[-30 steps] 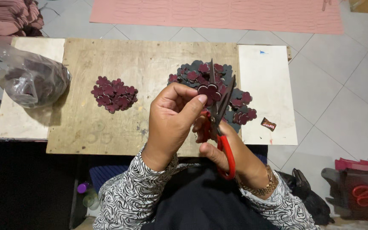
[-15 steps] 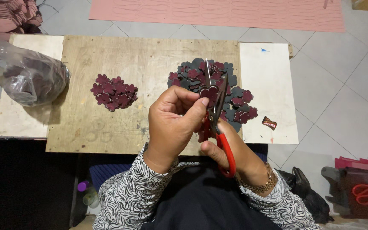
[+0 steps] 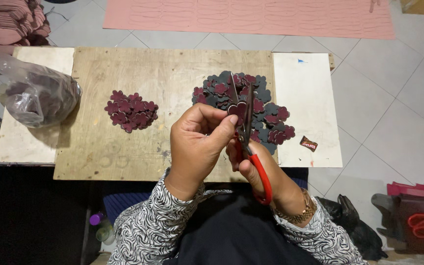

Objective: The person sits at a workbench trimming dark excess material from the edges of flower-shaped foam pieces using red-handled scissors, placing each trimmed piece onto a finished pile. After trimming, the person gathers the finished pieces and packs them into a plastic bag.

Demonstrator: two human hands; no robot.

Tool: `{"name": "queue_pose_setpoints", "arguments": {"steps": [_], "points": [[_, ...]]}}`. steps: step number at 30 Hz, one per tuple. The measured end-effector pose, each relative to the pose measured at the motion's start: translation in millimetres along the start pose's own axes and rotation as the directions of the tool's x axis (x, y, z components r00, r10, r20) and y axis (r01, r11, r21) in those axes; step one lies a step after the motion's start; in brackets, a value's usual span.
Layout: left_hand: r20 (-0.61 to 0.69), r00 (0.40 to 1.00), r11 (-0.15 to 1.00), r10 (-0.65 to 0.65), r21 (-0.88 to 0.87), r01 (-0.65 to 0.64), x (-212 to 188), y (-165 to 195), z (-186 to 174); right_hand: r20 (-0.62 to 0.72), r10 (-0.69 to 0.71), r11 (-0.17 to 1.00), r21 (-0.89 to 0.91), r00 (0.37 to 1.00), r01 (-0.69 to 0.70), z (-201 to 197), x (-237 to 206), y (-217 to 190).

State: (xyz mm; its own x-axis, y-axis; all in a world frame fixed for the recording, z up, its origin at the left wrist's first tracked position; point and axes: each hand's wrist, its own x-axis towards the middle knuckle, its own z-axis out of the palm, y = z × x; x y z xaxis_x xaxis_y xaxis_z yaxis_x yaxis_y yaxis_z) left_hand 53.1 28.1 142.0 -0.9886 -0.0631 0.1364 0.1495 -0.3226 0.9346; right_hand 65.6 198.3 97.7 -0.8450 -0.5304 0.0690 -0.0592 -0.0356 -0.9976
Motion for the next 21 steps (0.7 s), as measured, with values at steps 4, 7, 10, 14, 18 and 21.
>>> {"name": "queue_pose_setpoints", "arguments": {"steps": [4, 7, 10, 14, 18, 21], "points": [[-0.003, 1.0, 1.0, -0.015, -0.005, 0.015, 3.0, -3.1, -1.8, 0.009, 0.013, 1.0, 0.026, 1.0, -0.013, -2.6, 0.3, 3.1], [-0.013, 0.999, 0.998, -0.046, -0.033, 0.046, 2.8, -4.5, -3.6, 0.014, 0.039, 0.999, 0.029, 0.999, -0.039, -3.0, -1.5, 2.0], [-0.006, 0.999, 0.998, -0.043, -0.052, 0.043, 5.0, -5.4, -4.4, 0.032, 0.043, 0.999, 0.01, 0.999, -0.043, -6.3, -0.3, -1.6], [-0.023, 1.0, 1.0, -0.022, -0.006, 0.021, 4.2, -5.2, -6.2, 0.061, 0.03, 0.999, 0.019, 0.998, -0.032, -6.8, -0.9, -4.5], [-0.026, 1.0, 0.999, -0.017, 0.031, 0.018, 4.3, -5.4, -6.4, 0.039, 0.052, 0.998, 0.019, 0.998, -0.053, -6.3, -1.8, -4.4], [-0.022, 1.0, 1.0, -0.009, 0.024, 0.01, 5.2, -6.8, -5.4, 0.035, 0.06, 0.998, 0.031, 0.998, -0.061, -7.1, -1.7, -3.7]]}}
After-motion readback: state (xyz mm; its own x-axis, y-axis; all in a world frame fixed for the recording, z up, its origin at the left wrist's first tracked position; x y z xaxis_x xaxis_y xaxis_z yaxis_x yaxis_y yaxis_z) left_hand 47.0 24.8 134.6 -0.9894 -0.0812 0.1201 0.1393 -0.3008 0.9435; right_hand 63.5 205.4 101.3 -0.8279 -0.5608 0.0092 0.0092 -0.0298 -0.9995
